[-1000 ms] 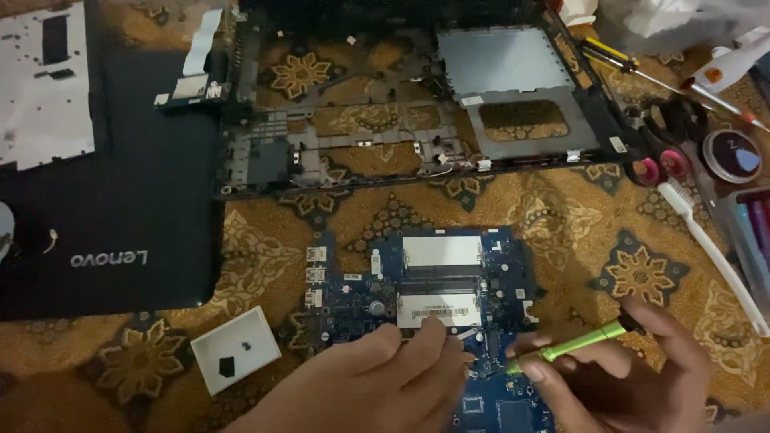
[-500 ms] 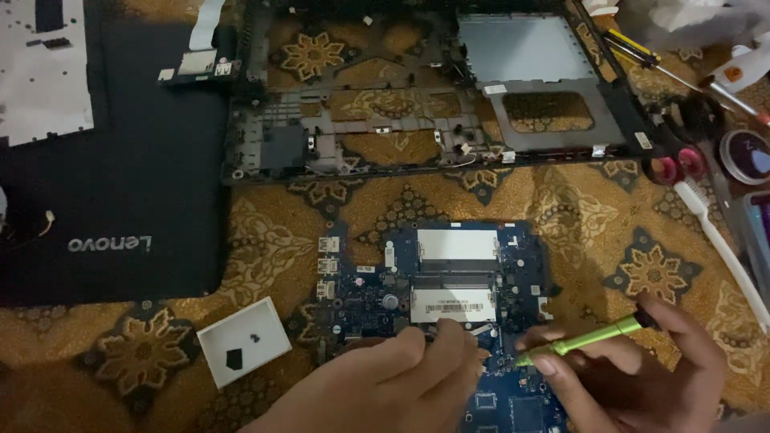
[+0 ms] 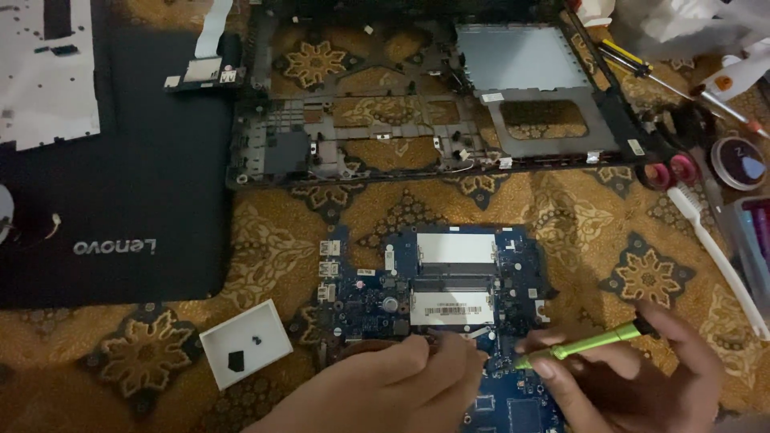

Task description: Repairing a laptop by installing the motherboard, RAM modules, and connecting internal ribbon cables

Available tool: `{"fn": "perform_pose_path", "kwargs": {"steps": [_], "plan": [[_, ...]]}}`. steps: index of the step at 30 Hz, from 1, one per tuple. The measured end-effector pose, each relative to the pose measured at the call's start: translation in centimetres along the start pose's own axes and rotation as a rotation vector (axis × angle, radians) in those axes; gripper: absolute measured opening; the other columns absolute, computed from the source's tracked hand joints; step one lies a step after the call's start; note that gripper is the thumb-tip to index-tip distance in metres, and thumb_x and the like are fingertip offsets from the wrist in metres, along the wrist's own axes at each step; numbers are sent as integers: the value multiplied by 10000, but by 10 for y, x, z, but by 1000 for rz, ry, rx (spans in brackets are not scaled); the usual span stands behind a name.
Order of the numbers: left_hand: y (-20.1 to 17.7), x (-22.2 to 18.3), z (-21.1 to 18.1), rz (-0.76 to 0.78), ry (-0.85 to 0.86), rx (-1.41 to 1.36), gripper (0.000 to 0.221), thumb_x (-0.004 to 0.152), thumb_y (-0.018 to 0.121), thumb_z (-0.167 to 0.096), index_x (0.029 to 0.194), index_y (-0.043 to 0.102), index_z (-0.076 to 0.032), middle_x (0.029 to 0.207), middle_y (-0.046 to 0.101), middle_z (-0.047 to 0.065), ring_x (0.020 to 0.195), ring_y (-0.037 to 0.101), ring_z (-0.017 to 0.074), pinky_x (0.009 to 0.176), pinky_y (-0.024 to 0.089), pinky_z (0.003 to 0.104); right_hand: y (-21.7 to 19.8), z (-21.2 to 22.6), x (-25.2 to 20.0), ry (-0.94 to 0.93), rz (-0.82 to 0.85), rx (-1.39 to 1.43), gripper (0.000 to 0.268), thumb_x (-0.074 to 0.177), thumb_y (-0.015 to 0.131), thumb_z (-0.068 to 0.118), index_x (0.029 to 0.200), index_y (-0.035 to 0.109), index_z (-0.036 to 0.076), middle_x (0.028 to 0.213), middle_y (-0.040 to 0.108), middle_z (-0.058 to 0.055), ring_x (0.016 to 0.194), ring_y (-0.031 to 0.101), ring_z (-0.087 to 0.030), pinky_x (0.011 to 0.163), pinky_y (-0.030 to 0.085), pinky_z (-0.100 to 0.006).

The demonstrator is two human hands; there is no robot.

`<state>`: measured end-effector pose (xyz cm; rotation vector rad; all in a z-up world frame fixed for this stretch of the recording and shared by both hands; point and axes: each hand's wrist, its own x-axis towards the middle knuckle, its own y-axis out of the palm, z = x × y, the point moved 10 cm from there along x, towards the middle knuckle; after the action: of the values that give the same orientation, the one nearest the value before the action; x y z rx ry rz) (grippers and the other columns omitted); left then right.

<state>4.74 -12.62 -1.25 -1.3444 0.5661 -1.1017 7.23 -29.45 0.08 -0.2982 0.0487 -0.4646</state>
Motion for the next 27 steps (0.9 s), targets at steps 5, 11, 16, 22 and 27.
{"fn": "perform_pose_path", "kwargs": {"steps": [5,11,16,22,27], "plan": [[4,-3,-4,4,14,-23,421,1117,459,-416,1456,529,-176,1455,527,26,1266,468,209,996,376,370,-6,-6,-4,-47,-33,18,867,679,681,-141,1454,344,55,895,702,-344,825,772,-430,894,695,-554],[12,-7,-8,31,10,-110,518,1081,454,-428,1530,454,-171,1571,446,37,1465,399,256,1236,364,408,-5,-137,-14,1083,831,670,1021,735,668,758,1425,660,4,932,704,-189,549,651,-297,594,604,-475],[11,-7,-7,39,14,-95,513,1074,446,-453,1501,476,-170,1579,437,60,1511,354,276,1261,332,418,-20,-176,-6,879,839,81,684,759,826,233,1432,711,197,1210,757,-126,699,825,-345,640,631,-513],[20,-8,-12,112,37,-237,664,1027,409,-453,1593,318,-118,1633,348,96,1567,272,313,1324,237,465,-31,-149,-13,1105,323,71,740,896,342,274,1484,647,-56,1465,640,-345,1121,645,-765,960,536,-931],[-7,2,-2,-9,8,-368,475,1070,500,-405,1350,632,-45,1488,531,149,1386,465,377,1202,383,464,-27,-98,6,329,410,-760,562,706,877,264,1219,784,473,876,853,36,607,758,-252,679,756,-465]]}}
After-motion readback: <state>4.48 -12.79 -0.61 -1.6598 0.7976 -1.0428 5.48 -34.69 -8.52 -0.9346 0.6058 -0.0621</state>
